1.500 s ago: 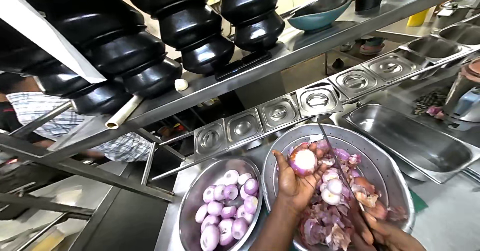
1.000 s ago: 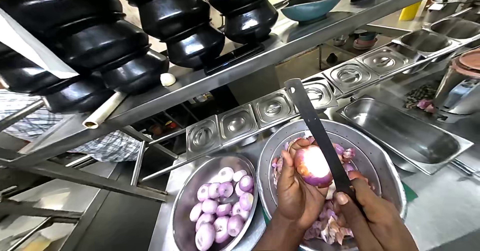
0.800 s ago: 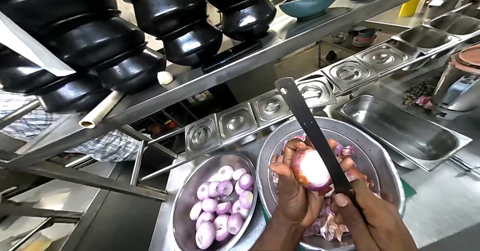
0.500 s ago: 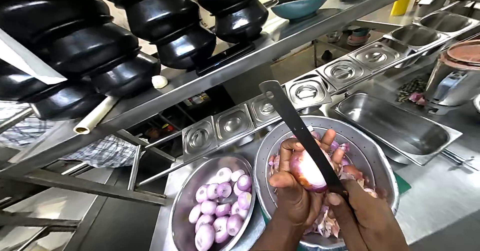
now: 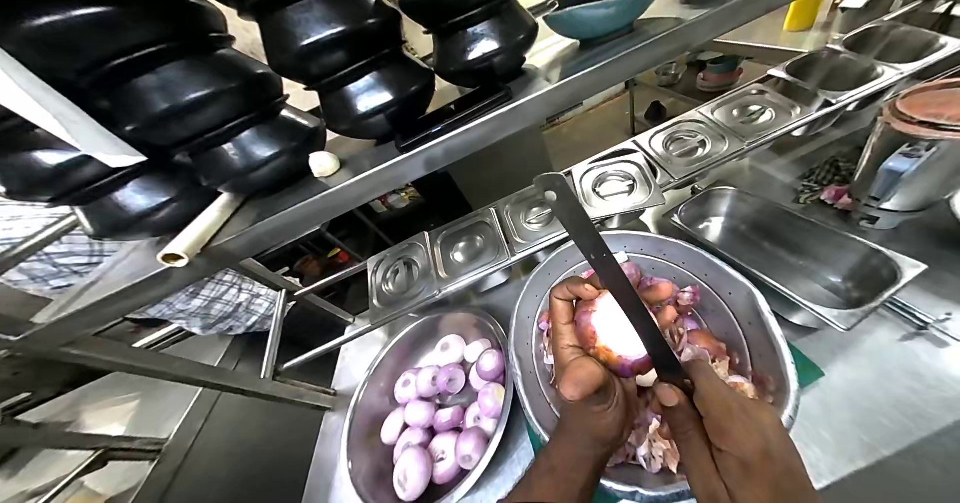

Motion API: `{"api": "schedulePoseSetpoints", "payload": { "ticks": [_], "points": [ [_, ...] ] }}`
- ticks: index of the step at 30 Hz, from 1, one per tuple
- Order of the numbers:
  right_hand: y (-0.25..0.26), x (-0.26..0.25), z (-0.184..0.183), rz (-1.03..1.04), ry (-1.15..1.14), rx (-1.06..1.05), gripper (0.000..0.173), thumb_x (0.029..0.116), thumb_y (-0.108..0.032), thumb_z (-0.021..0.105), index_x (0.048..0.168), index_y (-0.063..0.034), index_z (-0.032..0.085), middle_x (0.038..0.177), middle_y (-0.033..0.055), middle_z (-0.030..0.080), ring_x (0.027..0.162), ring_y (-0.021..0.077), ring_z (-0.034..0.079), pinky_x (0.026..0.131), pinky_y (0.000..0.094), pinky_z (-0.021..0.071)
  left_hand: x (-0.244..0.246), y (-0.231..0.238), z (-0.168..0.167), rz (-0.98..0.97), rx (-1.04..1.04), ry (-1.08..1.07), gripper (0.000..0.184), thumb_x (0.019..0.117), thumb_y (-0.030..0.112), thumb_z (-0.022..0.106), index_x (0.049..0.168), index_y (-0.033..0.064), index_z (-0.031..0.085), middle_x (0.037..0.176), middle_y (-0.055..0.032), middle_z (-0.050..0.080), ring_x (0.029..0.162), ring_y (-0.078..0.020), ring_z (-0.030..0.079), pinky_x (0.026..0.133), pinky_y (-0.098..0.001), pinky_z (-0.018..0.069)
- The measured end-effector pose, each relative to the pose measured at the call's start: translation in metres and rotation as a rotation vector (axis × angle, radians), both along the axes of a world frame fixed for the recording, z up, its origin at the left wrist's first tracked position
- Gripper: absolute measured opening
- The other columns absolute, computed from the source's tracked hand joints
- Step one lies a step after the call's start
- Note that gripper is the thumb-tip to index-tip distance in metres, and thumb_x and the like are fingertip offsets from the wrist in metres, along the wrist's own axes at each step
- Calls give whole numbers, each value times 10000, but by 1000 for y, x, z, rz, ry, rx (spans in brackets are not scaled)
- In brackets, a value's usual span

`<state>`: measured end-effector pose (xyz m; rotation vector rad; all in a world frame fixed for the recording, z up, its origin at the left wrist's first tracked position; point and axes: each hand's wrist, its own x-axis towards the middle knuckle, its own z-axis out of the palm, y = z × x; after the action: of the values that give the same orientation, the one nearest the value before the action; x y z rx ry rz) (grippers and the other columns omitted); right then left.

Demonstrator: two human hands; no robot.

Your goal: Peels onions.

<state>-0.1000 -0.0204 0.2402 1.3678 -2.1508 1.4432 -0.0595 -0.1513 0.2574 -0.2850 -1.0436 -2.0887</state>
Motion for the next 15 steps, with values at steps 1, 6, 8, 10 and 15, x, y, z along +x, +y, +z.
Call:
{"api": "schedulePoseSetpoints", "payload": {
  "ticks": [1, 6, 8, 10, 15],
  "points": [
    [-1, 0, 1, -5, 4, -3, 486, 1117, -450, 313, 958, -67, 567, 644, 41, 550, 505, 129, 552, 421, 291, 436, 0, 0, -1, 9, -8, -4, 604, 827, 575, 755, 1279, 219, 573, 1253, -137, 650, 1133, -330, 676, 948, -487, 572],
    [-2, 0, 1, 4, -17, -17, 493, 1118, -459, 306, 974, -70, 572, 663, 35, 599, 523, 117, 598, 427, 291, 468, 1, 2, 0, 103, -71, -109, 750, 832, 753, 606, 1308, 180, 525, 1265, -184, 648, 1152, -370, 665, 962, -498, 566],
    [-2, -2, 2, 6, -24, -16, 491, 1118, -460, 306, 982, -73, 576, 665, 32, 602, 523, 113, 602, 424, 292, 476, 1, -2, -3, 177, -176, -141, 764, 852, 789, 531, 1316, 183, 495, 1262, -183, 650, 1142, -373, 667, 952, -489, 571],
    [-3, -3, 1, 13, -26, -19, 487, 1118, -463, 307, 982, -79, 574, 667, 25, 610, 525, 111, 610, 422, 298, 482, 0, -4, -5, 228, -232, -147, 741, 872, 787, 500, 1305, 186, 497, 1210, -172, 668, 1072, -360, 695, 899, -482, 596],
    [-7, -4, 0, 9, -15, -2, 474, 1121, -454, 300, 982, -86, 565, 649, 14, 588, 510, 111, 596, 411, 299, 473, -2, -1, -6, 293, -188, -184, 705, 888, 777, 480, 1274, 189, 524, 1152, -159, 666, 944, -318, 717, 798, -456, 623]
  ]
}}
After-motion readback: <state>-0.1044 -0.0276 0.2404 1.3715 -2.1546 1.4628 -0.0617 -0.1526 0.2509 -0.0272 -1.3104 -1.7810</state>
